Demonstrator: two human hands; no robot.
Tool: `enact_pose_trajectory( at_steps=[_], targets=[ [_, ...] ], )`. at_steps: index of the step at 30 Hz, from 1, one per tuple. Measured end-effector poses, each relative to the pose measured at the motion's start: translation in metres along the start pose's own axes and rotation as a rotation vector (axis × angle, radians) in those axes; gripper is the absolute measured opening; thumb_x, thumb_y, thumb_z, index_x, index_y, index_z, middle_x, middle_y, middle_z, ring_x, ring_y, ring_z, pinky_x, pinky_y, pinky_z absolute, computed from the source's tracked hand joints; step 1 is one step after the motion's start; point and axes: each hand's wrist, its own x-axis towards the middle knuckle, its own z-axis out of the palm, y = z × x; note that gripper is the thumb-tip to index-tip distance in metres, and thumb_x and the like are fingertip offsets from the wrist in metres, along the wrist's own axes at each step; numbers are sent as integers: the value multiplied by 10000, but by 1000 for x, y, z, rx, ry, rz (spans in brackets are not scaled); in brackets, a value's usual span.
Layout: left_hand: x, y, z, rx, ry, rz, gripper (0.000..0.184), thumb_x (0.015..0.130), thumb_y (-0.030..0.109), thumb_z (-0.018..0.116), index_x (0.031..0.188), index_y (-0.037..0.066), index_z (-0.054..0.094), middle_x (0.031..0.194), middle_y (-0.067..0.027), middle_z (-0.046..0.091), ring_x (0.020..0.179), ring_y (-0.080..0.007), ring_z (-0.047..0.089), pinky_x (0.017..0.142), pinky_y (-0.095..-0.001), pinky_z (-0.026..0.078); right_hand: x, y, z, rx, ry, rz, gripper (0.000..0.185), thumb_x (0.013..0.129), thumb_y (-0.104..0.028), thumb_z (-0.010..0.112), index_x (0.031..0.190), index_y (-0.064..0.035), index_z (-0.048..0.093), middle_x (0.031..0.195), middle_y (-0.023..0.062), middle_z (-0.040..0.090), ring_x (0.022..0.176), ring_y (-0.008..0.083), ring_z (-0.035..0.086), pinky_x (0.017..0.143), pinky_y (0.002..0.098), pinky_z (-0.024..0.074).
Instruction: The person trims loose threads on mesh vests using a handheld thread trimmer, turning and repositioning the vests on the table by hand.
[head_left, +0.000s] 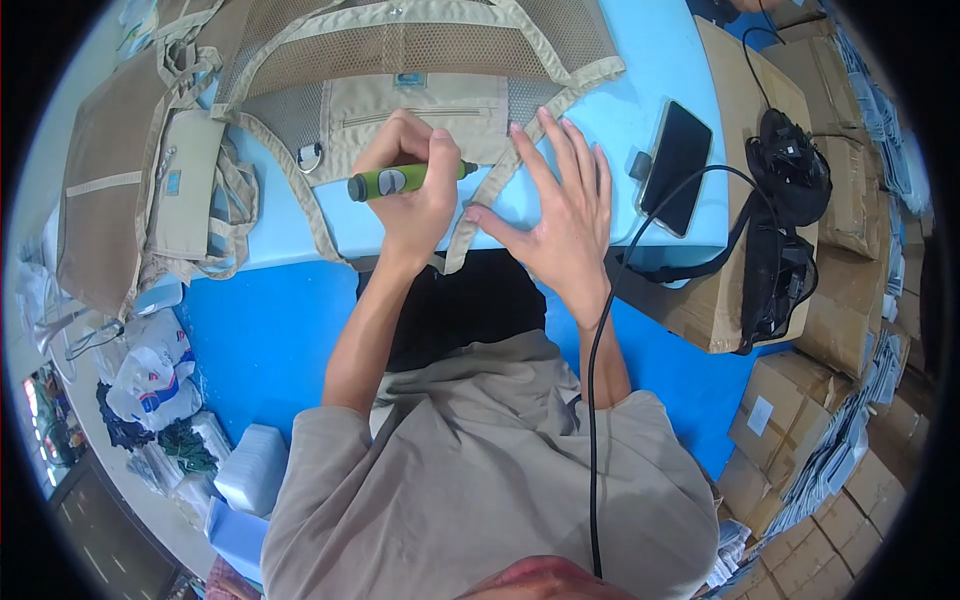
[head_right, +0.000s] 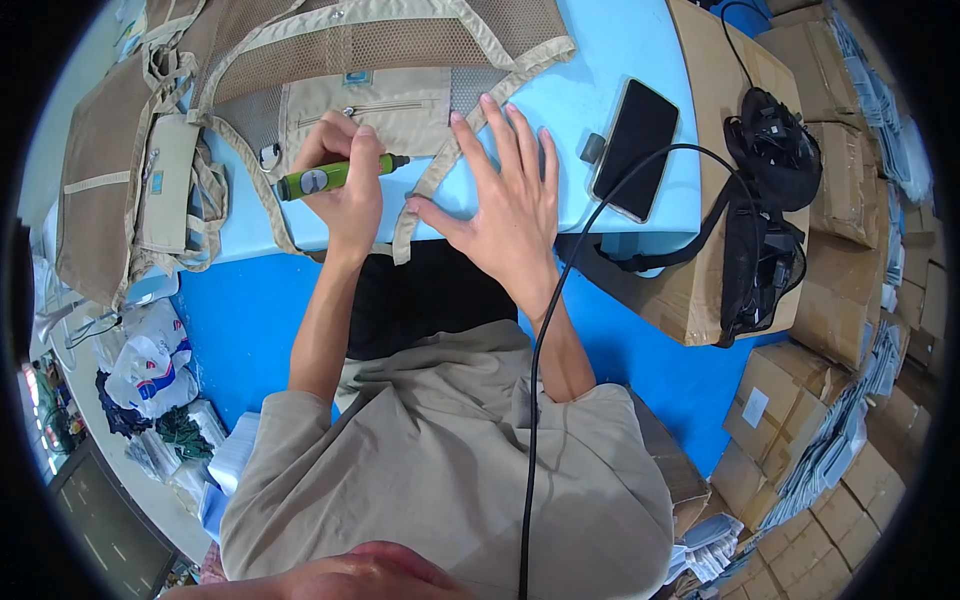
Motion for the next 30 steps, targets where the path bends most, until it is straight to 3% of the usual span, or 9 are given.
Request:
enact_pose_trajectory(
  at_steps=[10,17,22,25,30],
  targets=[
    [3,12,-3,-66,40,-101,318,991,-43,666,740,46,492,772,-55,601,643,-95,564,567,-257,453,1,1,1,4,-8,23,950,789,-680,847,1541,-142,631,1698,146,452,1571,368,400,1288,614,239],
    [7,7,-7,-122,42,-134,308,983,-27,674,754,58,485,780,-65,617,615,-94,567,527,-246,421,5,-2,-3,12,-30,43,956,755,-644,888,1539,-158,636,1687,144,474,1547,395,433,1262,616,276],
    [10,13,-8,-186,33,-290,312,969,-25,656,773,83,439,792,-55,561,665,-104,539,545,-238,411,4,-1,-1,-4,-36,44,957,770,-670,861,1557,-180,623,1697,143,460,1557,382,420,1272,616,260],
    [9,9,-8,-222,18,-259,294,986,-7,681,777,72,491,799,-51,629,617,-68,551,490,-235,400,3,-1,-1,-12,-38,42,943,789,-692,835,1559,-191,622,1704,139,449,1567,366,407,1282,614,249],
    [9,13,-3,-183,13,-269,321,977,7,694,768,94,466,782,-37,602,632,-72,535,493,-225,366,3,-2,-1,-21,-7,13,926,803,-688,830,1544,-170,629,1700,141,447,1569,369,399,1286,612,239]
  ],
)
